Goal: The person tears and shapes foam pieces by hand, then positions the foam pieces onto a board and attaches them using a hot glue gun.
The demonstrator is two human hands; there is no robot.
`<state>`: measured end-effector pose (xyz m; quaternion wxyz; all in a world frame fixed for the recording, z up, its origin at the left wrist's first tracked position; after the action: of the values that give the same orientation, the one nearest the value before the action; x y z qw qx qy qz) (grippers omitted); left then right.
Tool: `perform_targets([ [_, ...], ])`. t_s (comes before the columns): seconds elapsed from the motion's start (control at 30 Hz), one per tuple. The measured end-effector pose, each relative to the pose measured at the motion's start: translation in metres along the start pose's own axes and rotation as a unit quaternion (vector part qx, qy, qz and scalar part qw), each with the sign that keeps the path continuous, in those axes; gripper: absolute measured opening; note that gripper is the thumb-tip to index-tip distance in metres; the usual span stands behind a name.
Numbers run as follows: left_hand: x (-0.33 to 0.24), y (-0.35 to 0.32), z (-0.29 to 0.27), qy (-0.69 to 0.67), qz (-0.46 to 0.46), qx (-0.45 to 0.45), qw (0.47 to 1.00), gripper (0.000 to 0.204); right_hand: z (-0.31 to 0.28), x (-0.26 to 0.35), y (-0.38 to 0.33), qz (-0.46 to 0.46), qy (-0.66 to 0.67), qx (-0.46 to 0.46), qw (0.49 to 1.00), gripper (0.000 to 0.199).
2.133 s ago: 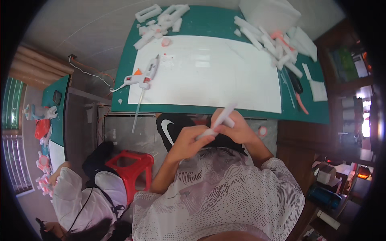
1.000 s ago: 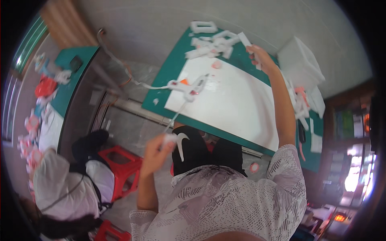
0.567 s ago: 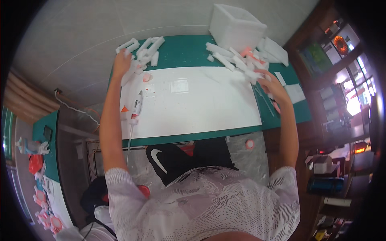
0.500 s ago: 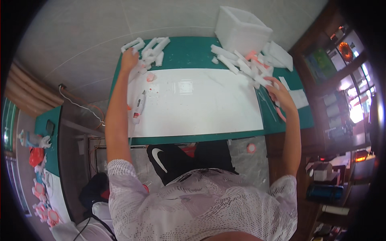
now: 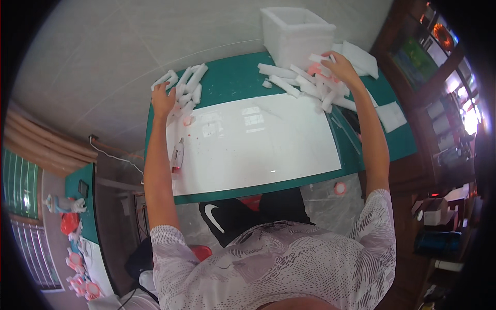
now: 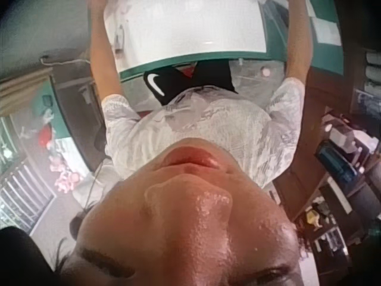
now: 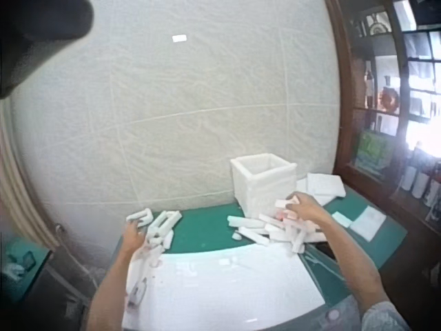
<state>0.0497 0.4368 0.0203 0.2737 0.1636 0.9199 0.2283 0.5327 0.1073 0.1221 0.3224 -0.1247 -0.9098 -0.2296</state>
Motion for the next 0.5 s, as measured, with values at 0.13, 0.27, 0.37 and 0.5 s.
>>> perform_targets([
  [0.13,-0.027,0.014,0.000,-0.097,0.042,0.011,0.994,0.029,-0.001,-0.029,0.025,0.057,-0.046,-0.020,0.997,0.042],
  [0.27,-0.048,0.038,0.024,-0.103,0.049,0.030,0.993,0.027,-0.003,-0.068,0.040,-0.020,-0.117,0.001,0.993,0.052],
  [0.37,-0.041,0.059,0.037,-0.049,0.104,0.063,0.991,0.028,0.012,-0.050,0.041,-0.074,-0.131,-0.019,0.988,0.067],
  [0.5,-0.066,0.072,0.063,0.042,0.041,0.142,0.988,0.037,0.012,-0.031,0.030,-0.141,-0.109,-0.067,0.982,0.074],
])
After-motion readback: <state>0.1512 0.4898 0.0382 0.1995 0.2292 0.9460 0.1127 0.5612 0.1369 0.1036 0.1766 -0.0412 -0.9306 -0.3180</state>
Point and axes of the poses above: each hand's wrist, its own y-axis towards the middle knuckle, its own z-axis out of the palm, x = y × z, the point moved 3 cm from there along y, towards the middle knuckle, and after that the axes turned 14 degrees about -z, right-handed, at the moved point
